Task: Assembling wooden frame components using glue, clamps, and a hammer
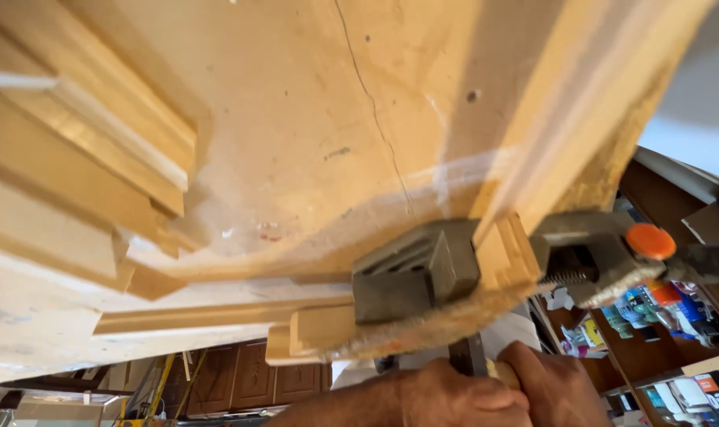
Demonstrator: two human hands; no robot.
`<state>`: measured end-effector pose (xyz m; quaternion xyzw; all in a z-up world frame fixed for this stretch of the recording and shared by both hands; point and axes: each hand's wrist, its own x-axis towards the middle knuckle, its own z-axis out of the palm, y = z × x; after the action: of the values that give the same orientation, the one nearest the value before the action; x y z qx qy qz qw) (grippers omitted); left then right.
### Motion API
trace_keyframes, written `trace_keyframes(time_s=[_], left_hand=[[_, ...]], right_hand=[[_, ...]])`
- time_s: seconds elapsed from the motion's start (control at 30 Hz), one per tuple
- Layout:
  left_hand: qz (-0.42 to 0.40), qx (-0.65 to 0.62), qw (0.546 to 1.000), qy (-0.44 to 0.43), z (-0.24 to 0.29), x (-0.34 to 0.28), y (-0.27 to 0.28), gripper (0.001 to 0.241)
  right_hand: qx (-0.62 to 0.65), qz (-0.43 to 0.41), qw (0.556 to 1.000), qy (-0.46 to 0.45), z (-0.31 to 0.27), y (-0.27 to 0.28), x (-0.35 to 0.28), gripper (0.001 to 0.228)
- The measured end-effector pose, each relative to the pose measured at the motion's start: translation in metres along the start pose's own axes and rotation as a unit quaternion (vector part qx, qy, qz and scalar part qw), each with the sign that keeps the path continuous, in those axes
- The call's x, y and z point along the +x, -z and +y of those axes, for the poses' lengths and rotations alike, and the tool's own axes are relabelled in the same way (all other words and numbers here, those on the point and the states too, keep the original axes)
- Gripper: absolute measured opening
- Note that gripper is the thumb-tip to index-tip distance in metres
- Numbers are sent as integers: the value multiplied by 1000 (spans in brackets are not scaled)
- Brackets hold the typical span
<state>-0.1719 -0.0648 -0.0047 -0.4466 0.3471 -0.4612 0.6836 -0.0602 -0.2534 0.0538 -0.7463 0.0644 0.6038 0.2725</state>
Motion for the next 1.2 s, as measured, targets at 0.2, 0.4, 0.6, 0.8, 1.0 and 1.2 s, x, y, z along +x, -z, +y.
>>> trace_keyframes(time_s=[0.2,0.4,0.6,0.8,1.0,1.2], left_hand=[[-35,760,649,-11,8,21,6,33],[141,976,16,-163,37,51,-142,40],[-89,876,44,-473,24,7,-234,48],[53,767,-31,-638,-22,-68,-222,32],[282,719,115,-625,-3,-126,-159,21],[405,717,221,-523,21,-137,-71,25]], right_hand=[[4,12,999,45,-4,15,13,19],[-19,-29,999,-5,11,10,29,9],[-41,-50,997,-30,-31,36,6,30],[-73,165,982,56,-76,53,4,30],[-23,330,890,313,-262,130,93,12],[-156,563,778,230,-267,205,302,27]])
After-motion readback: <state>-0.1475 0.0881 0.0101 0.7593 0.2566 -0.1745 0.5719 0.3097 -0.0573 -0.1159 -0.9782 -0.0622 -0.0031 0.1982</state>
